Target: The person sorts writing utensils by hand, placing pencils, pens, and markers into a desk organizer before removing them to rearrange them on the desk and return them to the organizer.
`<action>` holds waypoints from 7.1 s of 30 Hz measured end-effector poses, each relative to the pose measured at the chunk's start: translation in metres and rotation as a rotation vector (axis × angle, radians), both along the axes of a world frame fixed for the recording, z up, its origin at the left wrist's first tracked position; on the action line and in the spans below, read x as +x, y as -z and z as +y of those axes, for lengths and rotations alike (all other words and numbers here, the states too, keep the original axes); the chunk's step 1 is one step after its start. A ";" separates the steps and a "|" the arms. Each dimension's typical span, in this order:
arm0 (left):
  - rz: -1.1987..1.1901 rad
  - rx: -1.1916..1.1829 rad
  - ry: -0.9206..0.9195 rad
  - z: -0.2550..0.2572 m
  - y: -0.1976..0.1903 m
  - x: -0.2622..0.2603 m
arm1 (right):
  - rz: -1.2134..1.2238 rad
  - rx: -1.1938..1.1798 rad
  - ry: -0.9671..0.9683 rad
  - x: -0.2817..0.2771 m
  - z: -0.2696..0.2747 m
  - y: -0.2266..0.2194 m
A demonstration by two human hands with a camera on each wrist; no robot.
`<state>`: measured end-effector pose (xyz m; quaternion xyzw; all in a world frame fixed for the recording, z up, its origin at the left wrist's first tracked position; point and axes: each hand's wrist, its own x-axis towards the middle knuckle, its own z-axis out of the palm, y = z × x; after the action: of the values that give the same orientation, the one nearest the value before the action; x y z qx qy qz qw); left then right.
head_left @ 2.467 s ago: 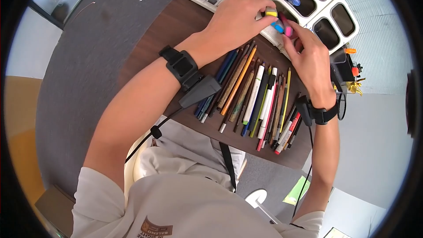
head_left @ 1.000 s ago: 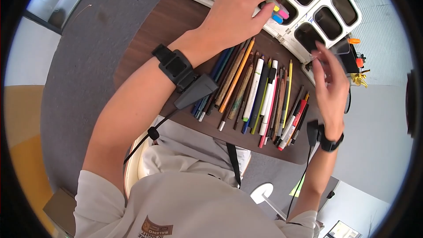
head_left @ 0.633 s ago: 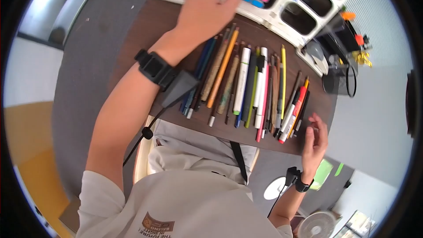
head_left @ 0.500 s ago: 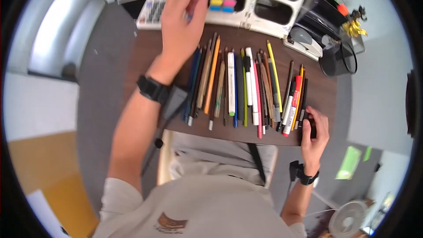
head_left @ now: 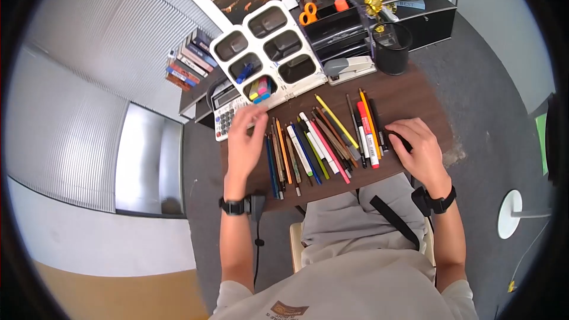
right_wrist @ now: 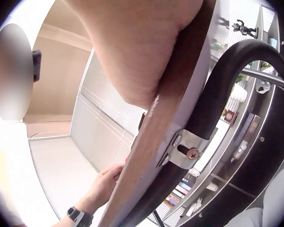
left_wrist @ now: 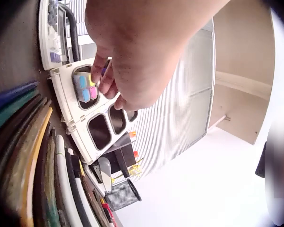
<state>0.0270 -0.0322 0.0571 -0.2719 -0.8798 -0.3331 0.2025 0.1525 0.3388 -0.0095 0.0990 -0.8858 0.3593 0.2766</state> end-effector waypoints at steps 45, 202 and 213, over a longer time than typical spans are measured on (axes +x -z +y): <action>-0.131 -0.395 0.017 0.015 0.061 0.118 | 0.060 0.229 -0.137 0.007 0.009 0.003; -0.146 0.324 0.255 0.010 0.043 -0.038 | -0.653 -0.464 -0.639 -0.156 -0.063 -0.047; -0.169 0.293 0.315 0.010 0.044 -0.041 | -0.394 -0.635 -0.485 -0.157 -0.058 -0.045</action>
<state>-0.0143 -0.0225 0.0135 -0.3447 -0.7825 -0.5065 0.1111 -0.0040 0.2804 0.0356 0.1438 -0.7185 0.6800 0.0268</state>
